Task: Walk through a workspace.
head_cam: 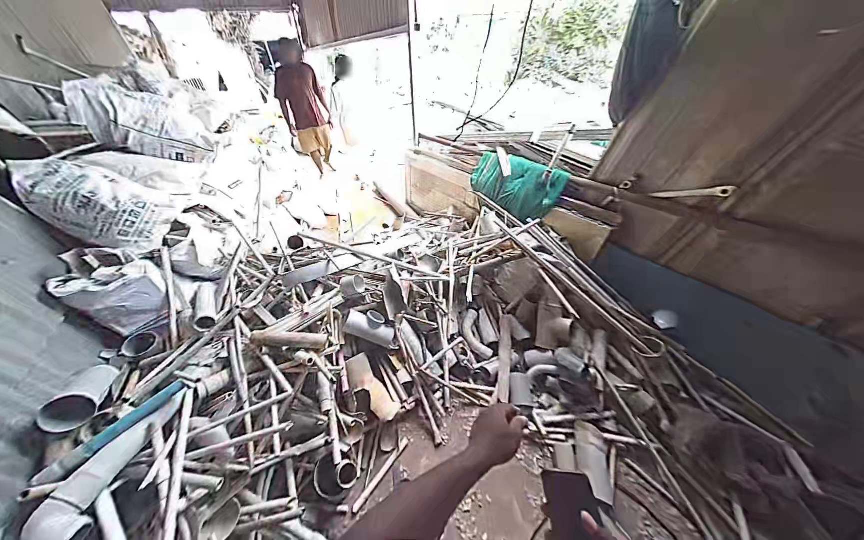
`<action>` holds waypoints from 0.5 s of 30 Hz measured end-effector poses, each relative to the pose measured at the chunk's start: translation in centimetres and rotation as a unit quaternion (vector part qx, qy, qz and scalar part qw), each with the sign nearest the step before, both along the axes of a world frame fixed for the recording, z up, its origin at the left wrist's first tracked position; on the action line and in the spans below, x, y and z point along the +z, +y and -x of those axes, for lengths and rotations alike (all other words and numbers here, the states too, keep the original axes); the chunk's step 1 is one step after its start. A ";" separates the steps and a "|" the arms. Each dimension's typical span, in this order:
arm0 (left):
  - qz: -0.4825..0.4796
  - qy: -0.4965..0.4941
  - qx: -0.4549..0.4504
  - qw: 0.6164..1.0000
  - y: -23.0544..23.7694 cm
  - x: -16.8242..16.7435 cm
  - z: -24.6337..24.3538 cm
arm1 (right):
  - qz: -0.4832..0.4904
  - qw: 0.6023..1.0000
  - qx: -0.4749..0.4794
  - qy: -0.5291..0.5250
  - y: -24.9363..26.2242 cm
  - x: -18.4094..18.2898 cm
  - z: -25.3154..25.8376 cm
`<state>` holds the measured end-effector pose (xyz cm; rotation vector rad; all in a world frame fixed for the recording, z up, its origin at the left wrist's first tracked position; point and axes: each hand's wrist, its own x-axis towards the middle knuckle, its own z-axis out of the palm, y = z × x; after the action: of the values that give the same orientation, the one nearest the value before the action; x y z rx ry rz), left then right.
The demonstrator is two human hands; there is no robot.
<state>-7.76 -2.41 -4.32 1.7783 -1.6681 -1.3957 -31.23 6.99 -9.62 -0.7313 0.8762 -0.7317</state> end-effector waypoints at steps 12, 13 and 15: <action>0.002 -0.095 -0.286 0.954 9.9 -2.3 -6.6 | -0.061 0.965 -0.185 -0.178 -3.2 -1.6 -1.2; -0.009 -0.094 -0.265 0.960 10.5 -3.6 -7.8 | -0.083 0.958 -0.229 -0.152 -3.6 -1.4 -1.0; -0.068 -0.100 -0.209 0.970 10.9 -5.3 -10.5 | -0.080 0.954 -0.246 -0.150 -4.5 -2.6 0.1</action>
<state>2.69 8.47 -9.60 1.7561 -2.2020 -1.5759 -31.30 2.52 -12.20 -0.2421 0.8313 -1.1652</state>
